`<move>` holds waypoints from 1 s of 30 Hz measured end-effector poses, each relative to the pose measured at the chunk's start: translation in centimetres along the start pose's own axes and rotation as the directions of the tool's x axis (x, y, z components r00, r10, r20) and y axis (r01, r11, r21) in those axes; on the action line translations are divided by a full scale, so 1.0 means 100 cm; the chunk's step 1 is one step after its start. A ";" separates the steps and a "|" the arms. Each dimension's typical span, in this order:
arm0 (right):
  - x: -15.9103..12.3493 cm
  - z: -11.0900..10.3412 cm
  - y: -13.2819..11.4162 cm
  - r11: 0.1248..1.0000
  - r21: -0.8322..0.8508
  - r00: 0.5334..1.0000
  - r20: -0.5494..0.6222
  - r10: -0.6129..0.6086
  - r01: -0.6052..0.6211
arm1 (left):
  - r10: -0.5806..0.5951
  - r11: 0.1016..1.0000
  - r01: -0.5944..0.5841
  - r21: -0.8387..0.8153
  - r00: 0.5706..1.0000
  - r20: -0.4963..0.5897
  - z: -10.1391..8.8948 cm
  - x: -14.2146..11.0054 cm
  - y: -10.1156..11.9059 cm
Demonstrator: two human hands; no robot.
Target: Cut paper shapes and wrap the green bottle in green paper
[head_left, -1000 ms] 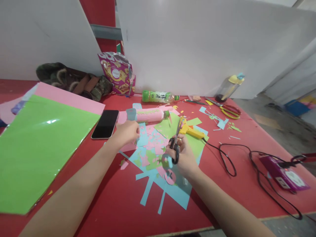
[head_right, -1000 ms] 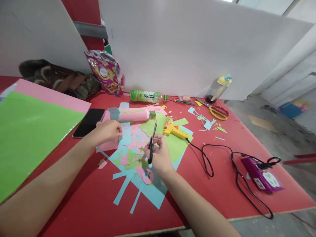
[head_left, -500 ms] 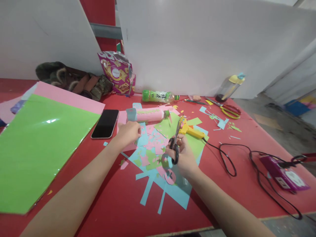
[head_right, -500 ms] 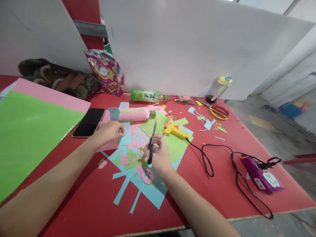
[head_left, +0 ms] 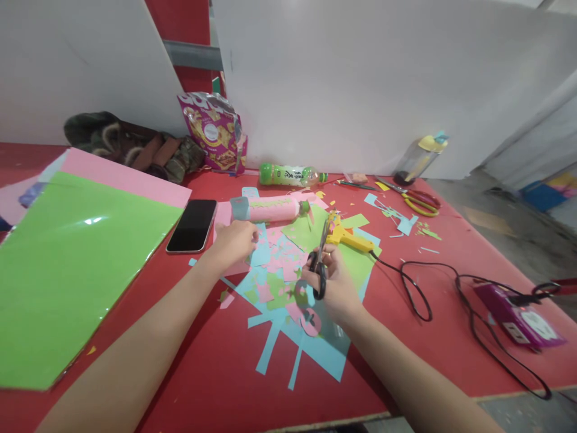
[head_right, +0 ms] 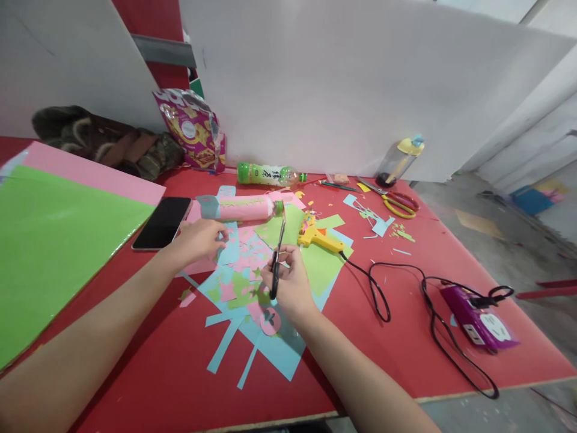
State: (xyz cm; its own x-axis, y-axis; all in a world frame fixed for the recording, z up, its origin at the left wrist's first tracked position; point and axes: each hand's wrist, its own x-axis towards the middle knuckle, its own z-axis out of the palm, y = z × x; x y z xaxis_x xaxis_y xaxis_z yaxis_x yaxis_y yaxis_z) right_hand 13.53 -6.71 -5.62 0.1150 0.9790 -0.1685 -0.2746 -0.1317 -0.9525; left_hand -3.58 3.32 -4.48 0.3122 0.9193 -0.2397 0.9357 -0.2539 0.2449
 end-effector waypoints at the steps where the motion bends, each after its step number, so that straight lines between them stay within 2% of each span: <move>1: 0.000 0.000 0.000 1.000 0.001 1.000 0.000 -0.001 0.001 | 0.004 1.000 -0.004 0.003 1.000 -0.003 -0.002 -0.001 0.001; 6: 0.001 0.000 0.000 1.000 0.011 1.000 -0.007 0.001 -0.001 | 0.127 0.992 -0.128 0.008 0.991 0.048 -0.003 -0.011 0.016; 10: 0.003 -0.002 -0.001 1.000 -0.012 0.999 -0.034 -0.026 0.026 | 0.274 0.962 -0.274 -0.023 0.952 0.138 0.009 -0.018 0.031; 13: 0.004 -0.003 -0.001 0.998 -0.038 0.997 -0.056 -0.053 0.051 | 0.327 0.945 -0.325 -0.034 0.937 0.127 0.016 -0.019 0.037; 18: 0.004 -0.003 -0.002 0.997 -0.050 0.995 -0.074 -0.067 0.064 | 0.399 0.917 -0.396 -0.043 0.914 0.076 0.016 -0.018 0.041; 30: 0.003 -0.004 -0.004 0.996 -0.048 0.992 -0.096 -0.084 0.080 | 0.410 0.912 -0.406 -0.056 0.909 0.078 0.025 -0.018 0.040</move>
State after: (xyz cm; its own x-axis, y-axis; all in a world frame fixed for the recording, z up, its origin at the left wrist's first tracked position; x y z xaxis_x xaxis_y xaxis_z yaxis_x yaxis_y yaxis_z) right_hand 14.03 -6.44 -5.38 0.2290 0.9671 -0.1112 -0.2185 -0.0603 -0.9740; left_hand 0.06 -0.11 -5.42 0.6798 0.7081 -0.1910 0.7175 -0.5881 0.3733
